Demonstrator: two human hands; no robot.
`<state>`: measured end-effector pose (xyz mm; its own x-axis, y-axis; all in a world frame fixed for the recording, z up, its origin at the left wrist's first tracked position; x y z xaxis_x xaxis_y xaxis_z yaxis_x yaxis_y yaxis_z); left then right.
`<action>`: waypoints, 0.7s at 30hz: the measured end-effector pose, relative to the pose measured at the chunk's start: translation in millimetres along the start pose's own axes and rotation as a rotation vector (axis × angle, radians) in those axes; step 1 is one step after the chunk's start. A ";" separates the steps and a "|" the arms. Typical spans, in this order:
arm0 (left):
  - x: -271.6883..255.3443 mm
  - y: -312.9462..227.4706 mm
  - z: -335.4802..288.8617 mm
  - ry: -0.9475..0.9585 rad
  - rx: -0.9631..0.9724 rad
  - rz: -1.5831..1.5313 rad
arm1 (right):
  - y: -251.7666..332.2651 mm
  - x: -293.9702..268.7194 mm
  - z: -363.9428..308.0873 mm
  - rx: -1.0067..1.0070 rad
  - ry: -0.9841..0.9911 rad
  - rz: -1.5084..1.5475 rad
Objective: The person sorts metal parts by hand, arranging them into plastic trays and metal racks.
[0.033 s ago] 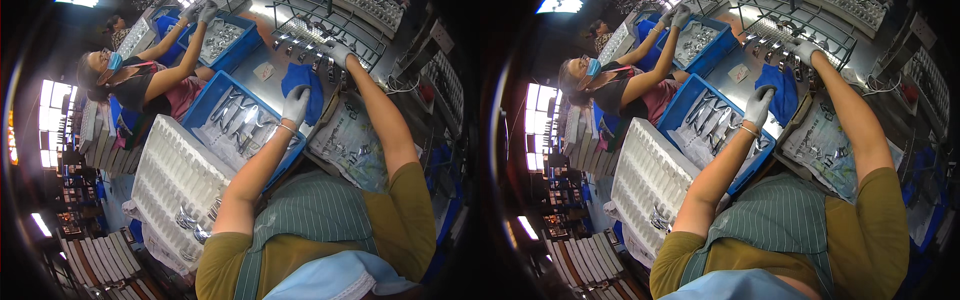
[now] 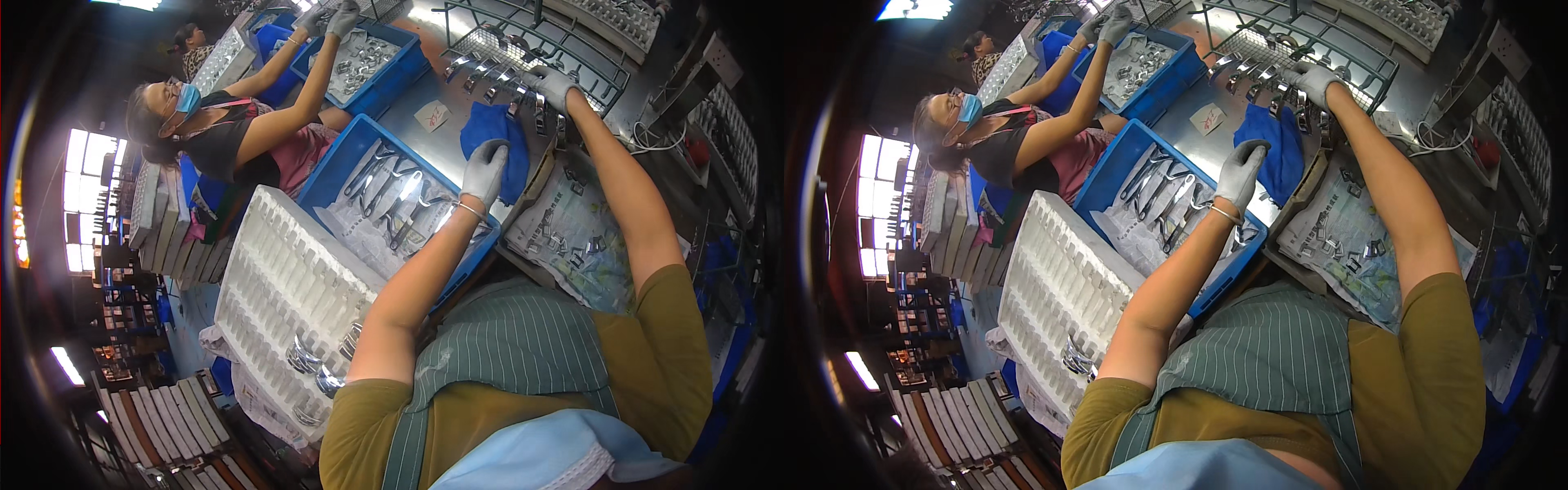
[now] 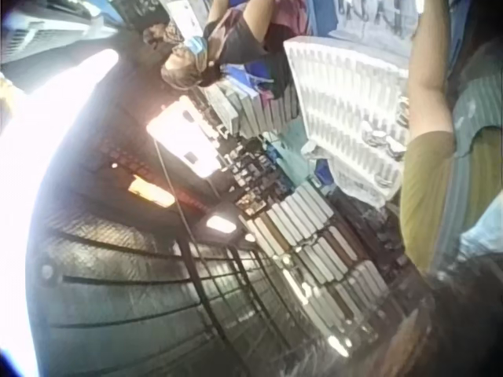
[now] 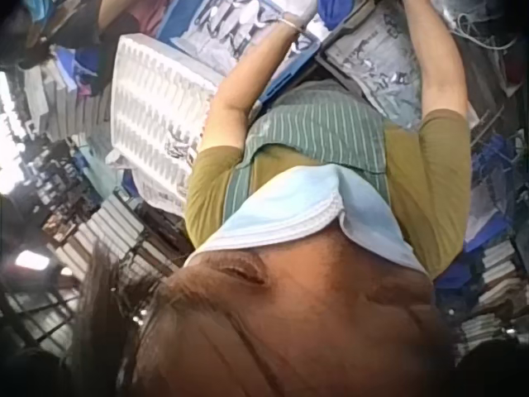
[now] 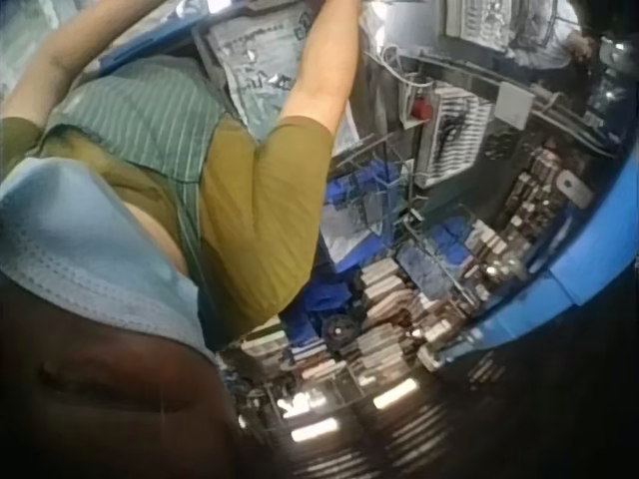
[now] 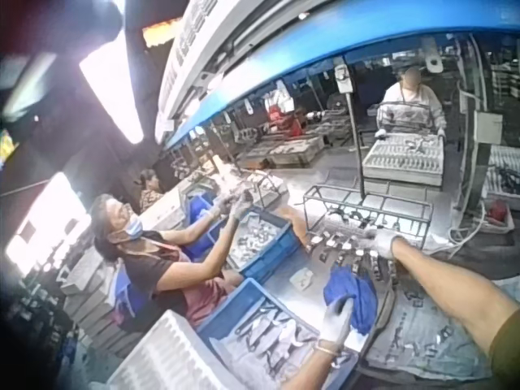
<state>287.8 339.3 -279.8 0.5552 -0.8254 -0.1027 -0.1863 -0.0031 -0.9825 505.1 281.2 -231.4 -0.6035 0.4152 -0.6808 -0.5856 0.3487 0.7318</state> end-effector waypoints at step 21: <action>-2.4 -37.0 -42.4 0.041 -0.103 -0.115 | -2.2 -15.3 -41.8 0.088 -0.122 0.247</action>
<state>259.0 317.4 -236.5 0.5448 -0.8384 0.0177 -0.2073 -0.1551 -0.9659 493.0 239.0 -223.9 -0.6495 0.5923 -0.4768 -0.3771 0.2937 0.8784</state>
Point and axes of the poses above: each hand's wrist, its own z-axis towards the middle knuckle, its own x-axis out of the palm, y = z × x, the point moved 5 cm from there along z, towards the middle knuckle, and after that the axes turned 10 degrees about -x, right-handed, at the moved point
